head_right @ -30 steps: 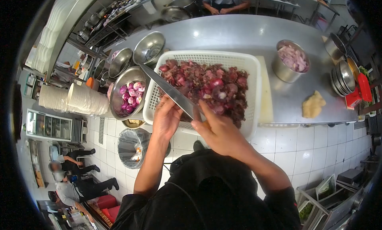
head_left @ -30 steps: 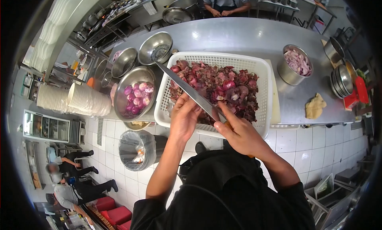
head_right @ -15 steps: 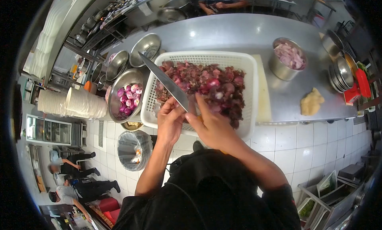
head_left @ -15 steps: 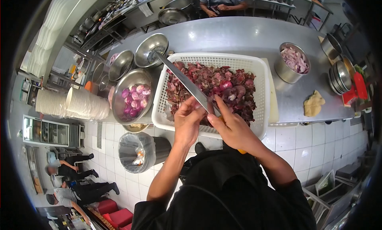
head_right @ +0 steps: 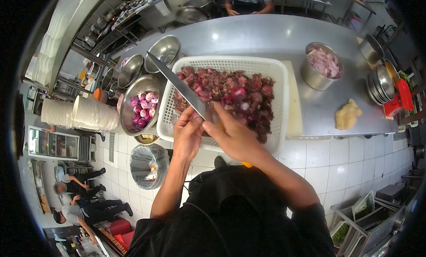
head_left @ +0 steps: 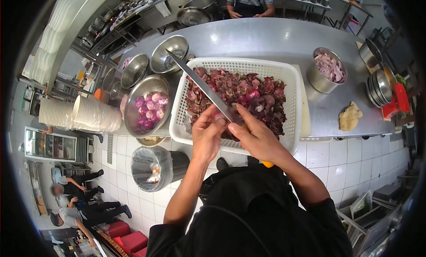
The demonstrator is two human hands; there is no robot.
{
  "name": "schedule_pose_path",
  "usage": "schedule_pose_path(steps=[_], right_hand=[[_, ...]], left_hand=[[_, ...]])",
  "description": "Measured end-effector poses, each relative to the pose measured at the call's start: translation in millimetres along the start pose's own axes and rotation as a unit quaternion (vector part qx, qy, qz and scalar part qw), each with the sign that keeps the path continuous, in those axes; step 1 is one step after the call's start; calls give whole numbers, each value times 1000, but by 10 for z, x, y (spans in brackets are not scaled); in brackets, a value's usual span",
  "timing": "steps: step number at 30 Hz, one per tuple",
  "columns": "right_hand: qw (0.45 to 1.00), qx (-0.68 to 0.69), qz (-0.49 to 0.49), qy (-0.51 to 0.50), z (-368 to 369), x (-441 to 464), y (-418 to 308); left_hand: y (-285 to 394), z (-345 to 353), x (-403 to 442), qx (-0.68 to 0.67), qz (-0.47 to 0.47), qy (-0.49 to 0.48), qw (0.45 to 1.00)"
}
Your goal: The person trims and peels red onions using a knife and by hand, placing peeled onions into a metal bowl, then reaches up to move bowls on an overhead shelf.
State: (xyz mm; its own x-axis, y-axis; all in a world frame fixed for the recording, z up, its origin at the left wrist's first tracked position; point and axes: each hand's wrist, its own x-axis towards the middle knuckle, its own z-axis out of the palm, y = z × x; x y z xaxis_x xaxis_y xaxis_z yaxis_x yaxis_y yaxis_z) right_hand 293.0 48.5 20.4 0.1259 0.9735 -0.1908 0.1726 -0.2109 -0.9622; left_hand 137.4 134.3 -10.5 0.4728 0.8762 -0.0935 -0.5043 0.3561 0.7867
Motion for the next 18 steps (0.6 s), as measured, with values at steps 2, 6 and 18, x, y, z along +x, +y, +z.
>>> schedule_pose_path(steps=[2, 6, 18], right_hand=[[1000, -23, -3, -3, -17, 18, -21], [1000, -20, 12, -14, -44, 5, -83], [993, 109, 23, -27, -6, -16, -157]], left_hand=[[-4, -20, 14, -4, -2, 1, 1000], [3, 0, 22, 8, 13, -21, 1000], [-9, -40, 33, -2, 17, -34, 999]])
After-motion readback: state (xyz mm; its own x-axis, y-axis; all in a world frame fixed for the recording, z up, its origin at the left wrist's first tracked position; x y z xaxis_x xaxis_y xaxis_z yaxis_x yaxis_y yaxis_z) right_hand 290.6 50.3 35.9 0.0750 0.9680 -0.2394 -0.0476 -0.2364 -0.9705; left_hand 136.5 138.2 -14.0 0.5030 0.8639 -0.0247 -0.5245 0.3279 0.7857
